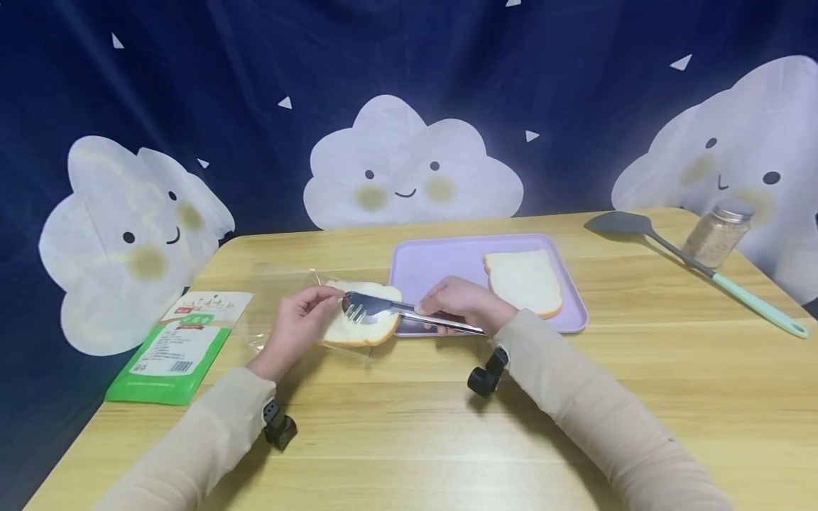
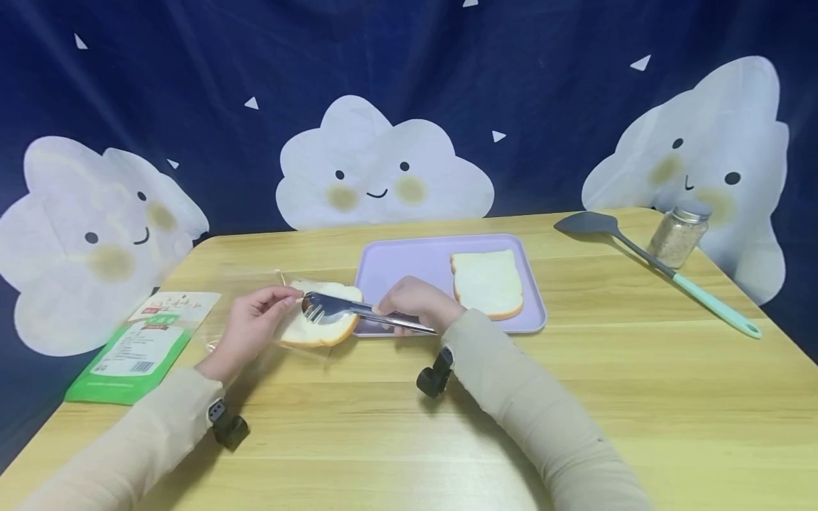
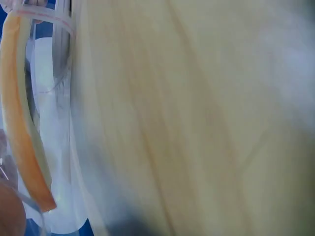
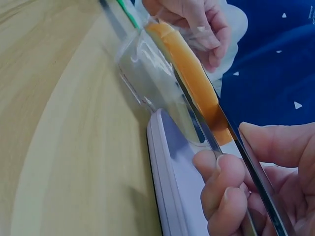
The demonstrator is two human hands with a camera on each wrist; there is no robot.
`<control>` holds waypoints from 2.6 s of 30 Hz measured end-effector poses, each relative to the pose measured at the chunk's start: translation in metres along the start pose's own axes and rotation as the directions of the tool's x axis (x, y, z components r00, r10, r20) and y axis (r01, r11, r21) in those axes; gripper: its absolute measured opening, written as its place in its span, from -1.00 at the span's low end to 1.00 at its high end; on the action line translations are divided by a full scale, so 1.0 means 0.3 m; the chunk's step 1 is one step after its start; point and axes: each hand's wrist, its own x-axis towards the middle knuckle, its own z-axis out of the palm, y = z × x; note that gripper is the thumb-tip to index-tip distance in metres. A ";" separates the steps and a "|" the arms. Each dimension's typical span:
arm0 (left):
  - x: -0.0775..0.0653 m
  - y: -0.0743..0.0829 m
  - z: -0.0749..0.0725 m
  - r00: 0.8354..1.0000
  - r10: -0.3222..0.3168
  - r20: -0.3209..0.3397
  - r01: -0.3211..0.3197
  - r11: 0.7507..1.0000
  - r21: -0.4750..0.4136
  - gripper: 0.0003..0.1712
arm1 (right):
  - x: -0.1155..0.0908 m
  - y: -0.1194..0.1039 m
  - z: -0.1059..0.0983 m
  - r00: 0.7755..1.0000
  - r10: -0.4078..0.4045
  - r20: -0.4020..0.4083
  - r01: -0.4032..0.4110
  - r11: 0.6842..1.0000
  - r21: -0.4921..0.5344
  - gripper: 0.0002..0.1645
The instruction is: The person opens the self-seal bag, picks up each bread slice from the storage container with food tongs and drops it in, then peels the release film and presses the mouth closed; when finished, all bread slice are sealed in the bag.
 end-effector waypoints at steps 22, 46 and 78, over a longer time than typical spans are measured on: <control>0.003 0.007 -0.018 0.999 0.000 -0.036 0.000 1.000 0.001 -0.83 | 0.026 -0.016 0.072 0.996 -0.030 -0.086 0.018 0.990 -0.138 -0.76; -0.008 -0.034 -0.040 0.996 -0.040 -0.079 0.029 0.991 -0.133 -0.85 | 0.044 -0.029 0.095 0.998 0.017 -0.058 -0.023 0.994 -0.110 -0.78; 0.011 -0.002 -0.010 0.999 -0.052 -0.001 0.052 0.999 0.010 -0.83 | -0.020 0.000 0.017 0.993 -0.006 -0.122 -0.008 0.993 -0.115 -0.77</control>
